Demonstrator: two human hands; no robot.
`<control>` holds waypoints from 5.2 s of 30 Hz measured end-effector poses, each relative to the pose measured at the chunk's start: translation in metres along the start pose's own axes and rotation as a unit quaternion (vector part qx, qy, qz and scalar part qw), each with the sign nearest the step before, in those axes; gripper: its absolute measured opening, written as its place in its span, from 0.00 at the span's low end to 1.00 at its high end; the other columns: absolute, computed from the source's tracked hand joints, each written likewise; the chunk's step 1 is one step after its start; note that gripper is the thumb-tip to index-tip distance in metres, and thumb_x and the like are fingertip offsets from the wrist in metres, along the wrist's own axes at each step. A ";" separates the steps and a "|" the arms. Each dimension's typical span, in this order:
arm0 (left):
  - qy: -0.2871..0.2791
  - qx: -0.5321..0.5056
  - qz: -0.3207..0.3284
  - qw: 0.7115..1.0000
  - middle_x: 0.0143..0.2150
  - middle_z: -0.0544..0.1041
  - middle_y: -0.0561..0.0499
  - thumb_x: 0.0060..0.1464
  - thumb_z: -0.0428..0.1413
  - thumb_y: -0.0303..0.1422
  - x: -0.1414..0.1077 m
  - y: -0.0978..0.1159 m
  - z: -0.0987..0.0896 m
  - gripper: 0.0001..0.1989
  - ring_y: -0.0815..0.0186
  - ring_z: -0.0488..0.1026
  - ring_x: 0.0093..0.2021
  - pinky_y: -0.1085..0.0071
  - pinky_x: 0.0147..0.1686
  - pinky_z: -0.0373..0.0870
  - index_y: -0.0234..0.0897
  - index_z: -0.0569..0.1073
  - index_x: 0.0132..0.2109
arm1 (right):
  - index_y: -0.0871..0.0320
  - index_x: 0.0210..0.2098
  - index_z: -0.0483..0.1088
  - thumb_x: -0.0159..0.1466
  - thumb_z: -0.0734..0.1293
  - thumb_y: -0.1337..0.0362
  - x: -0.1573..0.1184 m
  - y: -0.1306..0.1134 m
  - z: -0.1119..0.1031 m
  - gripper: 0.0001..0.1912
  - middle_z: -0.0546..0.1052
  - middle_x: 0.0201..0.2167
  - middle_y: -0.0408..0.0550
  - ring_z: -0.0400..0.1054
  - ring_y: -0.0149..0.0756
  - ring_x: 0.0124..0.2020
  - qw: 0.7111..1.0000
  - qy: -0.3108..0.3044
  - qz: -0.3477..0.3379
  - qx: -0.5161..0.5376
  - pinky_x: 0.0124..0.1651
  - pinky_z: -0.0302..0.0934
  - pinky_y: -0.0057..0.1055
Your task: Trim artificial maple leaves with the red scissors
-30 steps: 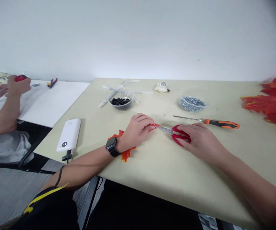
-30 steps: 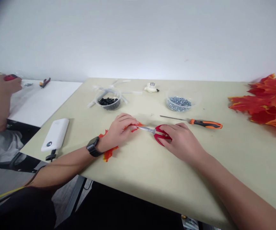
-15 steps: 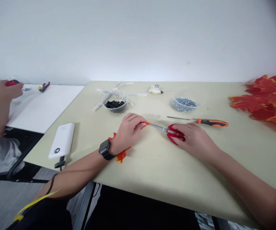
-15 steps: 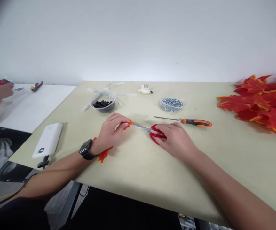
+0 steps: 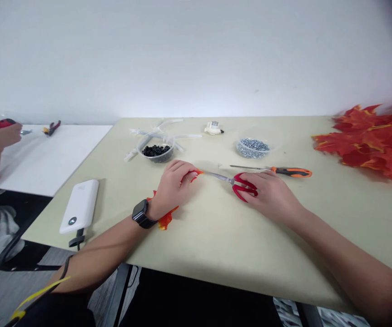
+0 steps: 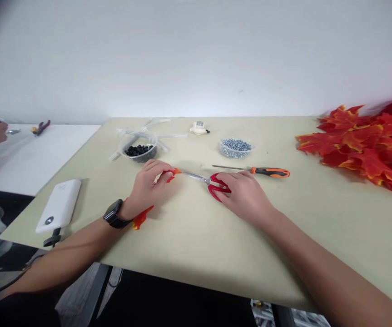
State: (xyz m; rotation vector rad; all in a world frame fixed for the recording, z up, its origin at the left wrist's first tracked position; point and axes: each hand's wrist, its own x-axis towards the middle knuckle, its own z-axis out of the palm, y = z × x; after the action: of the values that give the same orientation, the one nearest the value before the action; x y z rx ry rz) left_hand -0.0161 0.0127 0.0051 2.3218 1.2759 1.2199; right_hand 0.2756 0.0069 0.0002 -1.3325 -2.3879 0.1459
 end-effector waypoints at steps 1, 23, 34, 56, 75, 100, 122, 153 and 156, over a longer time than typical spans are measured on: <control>0.003 0.001 -0.004 1.000 0.38 0.80 0.51 0.68 0.53 0.28 0.001 -0.001 -0.001 0.08 0.61 0.72 0.42 0.61 0.49 0.69 0.39 0.76 0.40 | 0.55 0.46 0.74 0.69 0.64 0.59 0.000 0.000 0.000 0.11 0.83 0.40 0.49 0.76 0.45 0.40 1.000 -0.001 0.002 0.001 0.50 0.65 0.45; 0.026 -0.003 0.017 1.000 0.44 0.79 0.50 0.63 0.62 0.29 -0.002 0.005 0.002 0.04 0.62 0.72 0.47 0.57 0.54 0.68 0.43 0.83 0.41 | 0.51 0.41 0.80 0.67 0.69 0.64 0.004 -0.010 -0.009 0.07 0.82 0.39 0.45 0.76 0.38 0.37 0.990 -0.105 -0.056 0.080 0.44 0.67 0.37; -0.020 -0.044 -0.013 0.999 0.32 0.73 0.51 0.64 0.61 0.33 -0.005 0.000 0.006 0.06 0.64 0.70 0.35 0.64 0.39 0.69 0.44 0.85 0.41 | 0.51 0.45 0.77 0.67 0.69 0.63 0.001 -0.005 -0.008 0.08 0.84 0.39 0.44 0.77 0.43 0.40 0.995 -0.079 -0.006 0.053 0.49 0.67 0.44; -0.043 0.002 0.049 0.998 0.30 0.78 0.53 0.65 0.58 0.29 -0.007 -0.002 0.009 0.06 0.67 0.71 0.32 0.68 0.37 0.69 0.37 0.80 0.40 | 0.52 0.48 0.81 0.66 0.69 0.71 0.003 -0.006 -0.011 0.14 0.80 0.49 0.48 0.71 0.42 0.50 0.982 -0.133 0.000 0.131 0.55 0.66 0.38; 0.018 0.069 0.326 0.943 0.42 0.85 0.46 0.60 0.59 0.20 -0.017 0.038 -0.013 0.11 0.64 0.82 0.43 0.70 0.50 0.78 0.29 0.78 0.49 | 0.56 0.38 0.75 0.66 0.69 0.68 0.002 -0.002 0.000 0.03 0.78 0.37 0.48 0.69 0.42 0.44 0.991 -0.062 -0.029 0.115 0.48 0.63 0.40; -0.058 0.071 0.416 0.905 0.53 0.83 0.42 0.66 0.54 0.19 -0.025 0.042 -0.016 0.12 0.60 0.79 0.58 0.68 0.51 0.78 0.28 0.79 0.50 | 0.50 0.64 0.71 0.71 0.68 0.62 0.003 -0.006 -0.005 0.22 0.74 0.36 0.47 0.69 0.38 0.39 0.976 0.132 -0.088 0.150 0.44 0.67 0.39; -0.066 0.010 0.119 0.991 0.67 0.70 0.40 0.64 0.60 0.31 -0.020 0.032 0.007 0.16 0.50 0.65 0.67 0.48 0.64 0.64 0.39 0.71 0.58 | 0.49 0.48 0.82 0.68 0.69 0.69 -0.001 -0.021 -0.019 0.13 0.85 0.41 0.44 0.80 0.38 0.40 0.911 0.297 0.041 0.284 0.44 0.75 0.37; -0.120 -0.288 -0.218 0.925 0.51 0.83 0.46 0.67 0.56 0.44 -0.020 0.036 0.019 0.16 0.57 0.79 0.51 0.61 0.55 0.74 0.36 0.79 0.49 | 0.50 0.52 0.80 0.65 0.74 0.65 -0.008 -0.036 -0.021 0.16 0.84 0.47 0.47 0.81 0.41 0.45 0.940 0.189 -0.033 0.282 0.50 0.77 0.37; -0.127 -0.284 -0.203 0.929 0.54 0.82 0.47 0.68 0.55 0.43 -0.020 0.035 0.019 0.16 0.57 0.78 0.54 0.61 0.57 0.73 0.38 0.79 0.52 | 0.51 0.50 0.80 0.66 0.73 0.66 -0.009 -0.035 -0.019 0.13 0.85 0.45 0.47 0.81 0.40 0.43 0.941 0.187 -0.022 0.280 0.47 0.77 0.35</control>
State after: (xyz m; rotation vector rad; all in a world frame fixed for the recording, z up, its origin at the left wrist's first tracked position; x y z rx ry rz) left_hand 0.0140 -0.0208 0.0007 1.6362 1.0588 0.9477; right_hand 0.2592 -0.0211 0.0247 -0.9353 -1.8569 0.4748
